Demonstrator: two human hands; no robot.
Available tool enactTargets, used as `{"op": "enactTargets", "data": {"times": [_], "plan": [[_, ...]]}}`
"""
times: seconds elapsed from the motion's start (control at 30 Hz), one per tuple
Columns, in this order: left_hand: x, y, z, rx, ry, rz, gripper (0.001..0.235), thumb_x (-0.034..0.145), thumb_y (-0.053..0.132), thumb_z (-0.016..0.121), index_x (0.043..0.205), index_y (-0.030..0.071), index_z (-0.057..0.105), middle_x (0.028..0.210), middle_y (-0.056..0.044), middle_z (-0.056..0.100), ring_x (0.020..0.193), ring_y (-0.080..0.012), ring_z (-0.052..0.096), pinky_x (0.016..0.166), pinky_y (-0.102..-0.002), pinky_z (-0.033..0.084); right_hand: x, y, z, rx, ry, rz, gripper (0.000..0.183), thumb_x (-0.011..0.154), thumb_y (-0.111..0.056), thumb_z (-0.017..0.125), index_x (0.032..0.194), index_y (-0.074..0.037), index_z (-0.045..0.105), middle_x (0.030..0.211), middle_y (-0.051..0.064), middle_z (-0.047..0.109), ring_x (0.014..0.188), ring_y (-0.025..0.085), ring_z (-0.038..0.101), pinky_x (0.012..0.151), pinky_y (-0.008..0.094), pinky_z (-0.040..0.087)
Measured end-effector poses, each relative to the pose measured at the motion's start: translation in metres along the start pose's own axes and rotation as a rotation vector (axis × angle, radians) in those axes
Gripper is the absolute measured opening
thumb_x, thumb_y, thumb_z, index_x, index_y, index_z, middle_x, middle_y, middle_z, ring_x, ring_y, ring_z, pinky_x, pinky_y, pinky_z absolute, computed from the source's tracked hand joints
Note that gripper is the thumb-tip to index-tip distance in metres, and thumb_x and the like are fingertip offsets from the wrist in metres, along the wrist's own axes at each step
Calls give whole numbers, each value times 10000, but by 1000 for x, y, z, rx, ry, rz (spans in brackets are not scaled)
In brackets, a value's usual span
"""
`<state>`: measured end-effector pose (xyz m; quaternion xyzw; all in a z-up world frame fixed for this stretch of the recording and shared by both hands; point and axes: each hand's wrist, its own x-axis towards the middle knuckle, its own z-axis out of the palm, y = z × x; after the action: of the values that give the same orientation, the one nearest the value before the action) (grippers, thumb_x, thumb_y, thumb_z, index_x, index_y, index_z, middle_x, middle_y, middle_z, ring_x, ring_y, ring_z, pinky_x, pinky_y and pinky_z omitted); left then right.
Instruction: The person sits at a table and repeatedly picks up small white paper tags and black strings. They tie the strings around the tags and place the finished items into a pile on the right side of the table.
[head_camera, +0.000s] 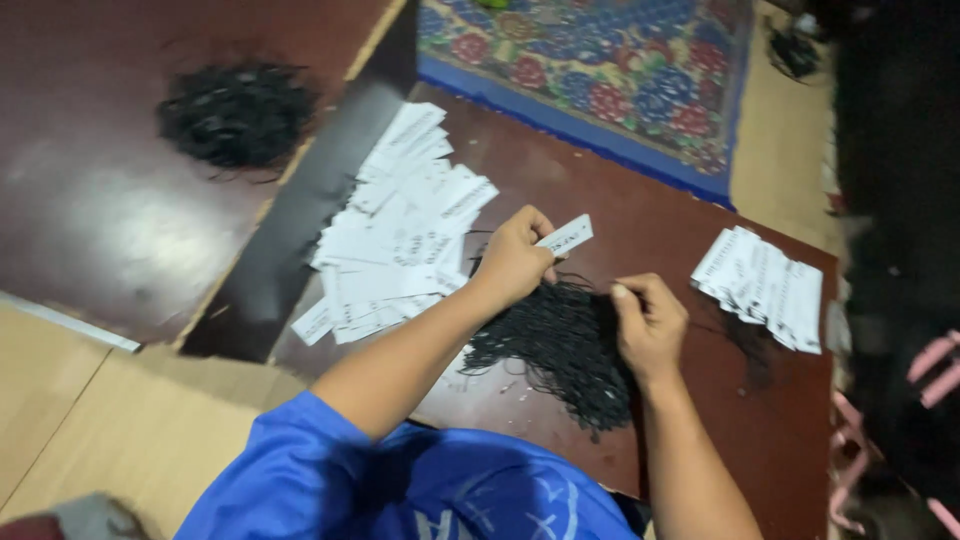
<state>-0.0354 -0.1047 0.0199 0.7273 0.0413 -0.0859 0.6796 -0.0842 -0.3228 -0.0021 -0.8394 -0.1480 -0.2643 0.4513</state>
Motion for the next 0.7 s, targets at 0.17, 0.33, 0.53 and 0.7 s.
{"op": "enactTargets", "data": {"times": [0.17,0.33,0.53,0.7], "plan": [[-2,-3,35,-30,-169,111,378,946,139,517,1270,90,706,974,-172,775,524,-172,715,506,-268,552,5,-4,-2,-5,39,-9,52,949,-51,716,963,-31,762,818,159,716,765,360,711,681,443,540],[-13,-14,46,-18,-274,200,420,987,115,463,1346,52,671,1061,-209,693,591,-221,719,556,-327,585,5,-3,-7,-13,101,18,55,950,-57,714,960,-32,761,804,146,714,753,353,711,674,436,545],[-35,-3,46,-25,-391,184,468,1001,70,429,1443,-11,559,1242,-224,628,684,-224,727,589,-315,612,6,-9,-7,-12,107,41,41,939,-64,723,948,-50,760,777,133,702,731,341,711,651,414,537],[-25,-25,49,-108,-436,193,503,970,24,462,1467,-14,533,1218,-223,614,730,-251,748,602,-315,621,6,-7,-7,-17,92,57,44,937,-81,729,924,-81,770,763,102,707,730,303,715,646,388,539]]}}
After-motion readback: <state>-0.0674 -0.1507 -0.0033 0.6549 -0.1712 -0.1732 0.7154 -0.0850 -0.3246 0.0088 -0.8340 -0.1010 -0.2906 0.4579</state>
